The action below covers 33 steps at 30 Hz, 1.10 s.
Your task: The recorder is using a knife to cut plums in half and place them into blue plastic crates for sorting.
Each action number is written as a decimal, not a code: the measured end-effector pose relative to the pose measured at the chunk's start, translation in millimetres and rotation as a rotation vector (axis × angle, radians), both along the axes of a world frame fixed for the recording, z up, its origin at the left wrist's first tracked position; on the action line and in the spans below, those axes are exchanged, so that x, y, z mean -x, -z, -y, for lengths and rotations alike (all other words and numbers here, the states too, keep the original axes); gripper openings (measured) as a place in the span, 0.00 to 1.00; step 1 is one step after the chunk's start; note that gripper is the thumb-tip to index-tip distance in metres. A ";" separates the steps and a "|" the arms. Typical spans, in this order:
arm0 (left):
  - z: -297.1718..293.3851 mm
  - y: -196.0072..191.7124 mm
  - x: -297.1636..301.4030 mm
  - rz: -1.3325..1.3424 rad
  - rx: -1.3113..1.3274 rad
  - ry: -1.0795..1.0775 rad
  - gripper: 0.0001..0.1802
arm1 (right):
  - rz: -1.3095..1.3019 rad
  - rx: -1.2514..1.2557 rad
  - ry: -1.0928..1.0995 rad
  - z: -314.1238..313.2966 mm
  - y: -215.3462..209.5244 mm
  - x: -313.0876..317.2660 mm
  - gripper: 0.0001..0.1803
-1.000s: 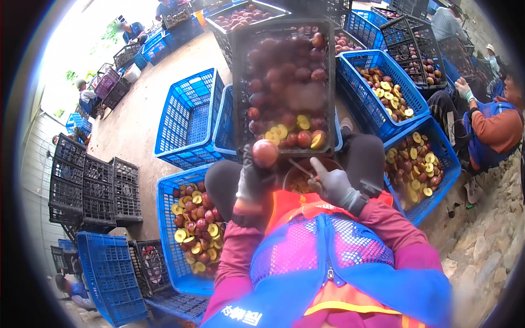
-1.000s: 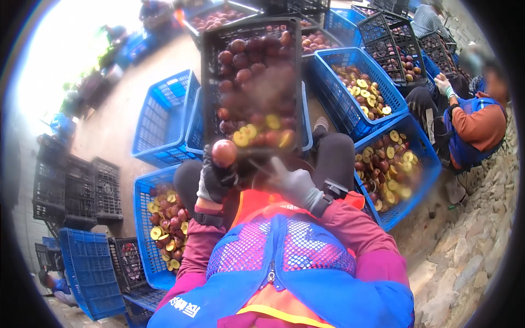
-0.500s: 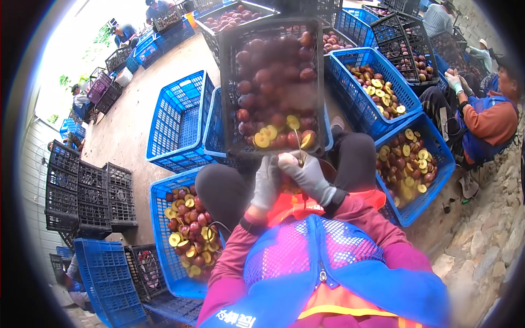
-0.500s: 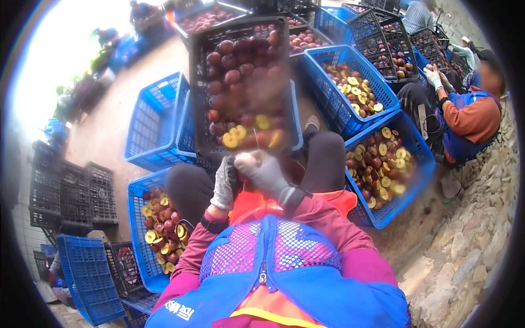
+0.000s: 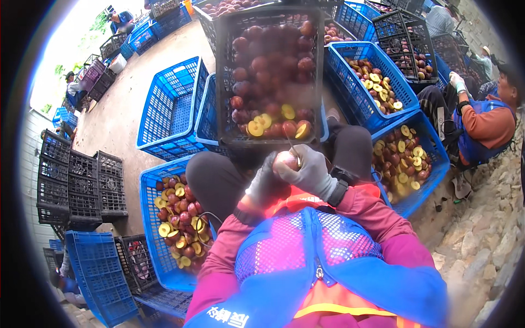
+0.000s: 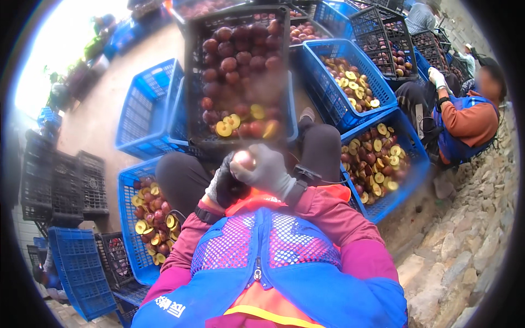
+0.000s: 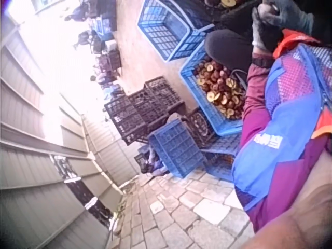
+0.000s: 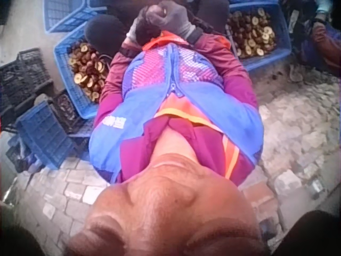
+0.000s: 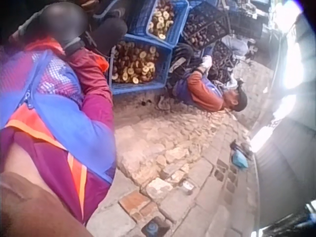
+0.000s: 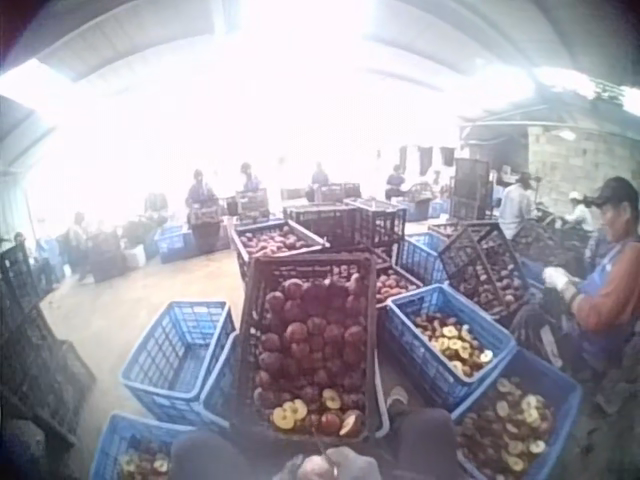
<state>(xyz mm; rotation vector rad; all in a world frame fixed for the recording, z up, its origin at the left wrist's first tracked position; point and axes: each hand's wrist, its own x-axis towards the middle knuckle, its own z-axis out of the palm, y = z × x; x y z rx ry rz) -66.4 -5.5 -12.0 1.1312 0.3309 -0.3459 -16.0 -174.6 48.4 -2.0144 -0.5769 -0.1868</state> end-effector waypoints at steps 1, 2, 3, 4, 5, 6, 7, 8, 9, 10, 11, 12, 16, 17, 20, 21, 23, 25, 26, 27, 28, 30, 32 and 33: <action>1.0 -6.0 -0.7 0.126 -0.093 0.032 0.20 | 0.022 0.013 -0.011 2.0 -1.7 -0.4 0.27; 2.3 -11.8 -2.9 0.254 -0.186 0.050 0.17 | 0.044 0.026 -0.022 4.8 -3.0 -0.4 0.27; 0.0 -18.4 -1.4 0.397 -0.257 0.106 0.13 | 0.065 0.039 -0.034 7.1 -3.8 -0.9 0.27; 3.2 -31.9 -0.3 0.558 -0.340 0.127 0.12 | 0.092 0.063 -0.043 9.5 -5.1 -1.5 0.26; 5.2 -44.6 1.6 0.716 -0.423 0.128 0.12 | 0.116 0.087 -0.056 11.0 -4.8 -2.5 0.25; 10.8 -50.5 2.4 0.891 -0.517 0.090 0.13 | 0.140 0.112 -0.067 13.2 -4.6 -2.9 0.25; 11.2 -54.9 2.8 0.956 -0.548 0.090 0.15 | 0.154 0.135 -0.088 14.9 -6.5 -3.8 0.24; 11.9 -59.0 3.1 1.020 -0.578 0.088 0.17 | 0.168 0.158 -0.106 18.3 -8.6 -3.9 0.23; 11.1 -60.3 7.5 0.970 -0.538 0.130 0.18 | 0.181 0.182 -0.122 20.9 -10.6 -3.3 0.23; 9.6 -61.6 9.3 0.738 -0.212 0.276 0.16 | 0.238 0.121 -0.152 19.3 -19.2 -4.4 0.23; 7.2 -62.9 11.0 0.412 0.173 0.322 0.15 | 0.291 0.135 -0.180 21.3 -26.8 -7.8 0.23; 5.2 -62.6 12.8 0.086 0.430 0.291 0.13 | 0.311 0.142 -0.200 24.8 -28.2 -9.3 0.23; 20.2 -64.5 -5.6 0.323 -0.074 0.158 0.20 | -0.037 0.001 -0.145 29.9 -14.0 -14.7 0.24; 22.7 -73.1 -11.4 0.235 -0.014 0.155 0.22 | -0.162 -0.064 -0.109 30.7 -5.2 -16.6 0.26; 23.7 -49.2 -19.5 0.186 -0.055 0.022 0.29 | -0.556 -0.295 -0.076 17.6 5.7 -17.1 0.26; 24.1 -28.3 -20.5 0.214 -0.131 -0.051 0.32 | -0.693 -0.363 -0.055 13.5 5.4 -16.0 0.26; 30.1 -19.9 -21.9 0.201 -0.164 -0.103 0.35 | -0.725 -0.414 -0.056 13.8 7.6 -10.1 0.24; 29.8 -25.2 -17.5 0.123 -0.005 -0.071 0.34 | -0.597 -0.357 -0.026 10.2 9.2 -6.3 0.23; 29.2 -29.4 -16.0 0.075 0.088 -0.040 0.34 | -0.515 -0.313 -0.003 9.8 8.9 -4.9 0.23; 28.9 -33.6 -15.0 0.023 0.177 -0.010 0.34 | -0.432 -0.267 0.025 9.6 8.3 -4.1 0.23; 24.5 -38.8 -12.8 -0.027 0.237 0.015 0.34 | -0.365 -0.237 0.042 7.0 2.9 -2.3 0.23; 20.9 -50.6 -13.9 0.066 0.119 0.108 0.29 | -0.219 -0.176 0.055 5.7 1.6 -2.0 0.23; 17.1 -52.2 -14.1 0.235 -0.073 0.195 0.25 | -0.088 -0.088 0.048 9.8 8.8 -0.6 0.23; 16.6 -51.6 -16.1 0.389 -0.175 0.217 0.21 | -0.022 -0.040 0.044 10.8 12.0 -1.2 0.22</action>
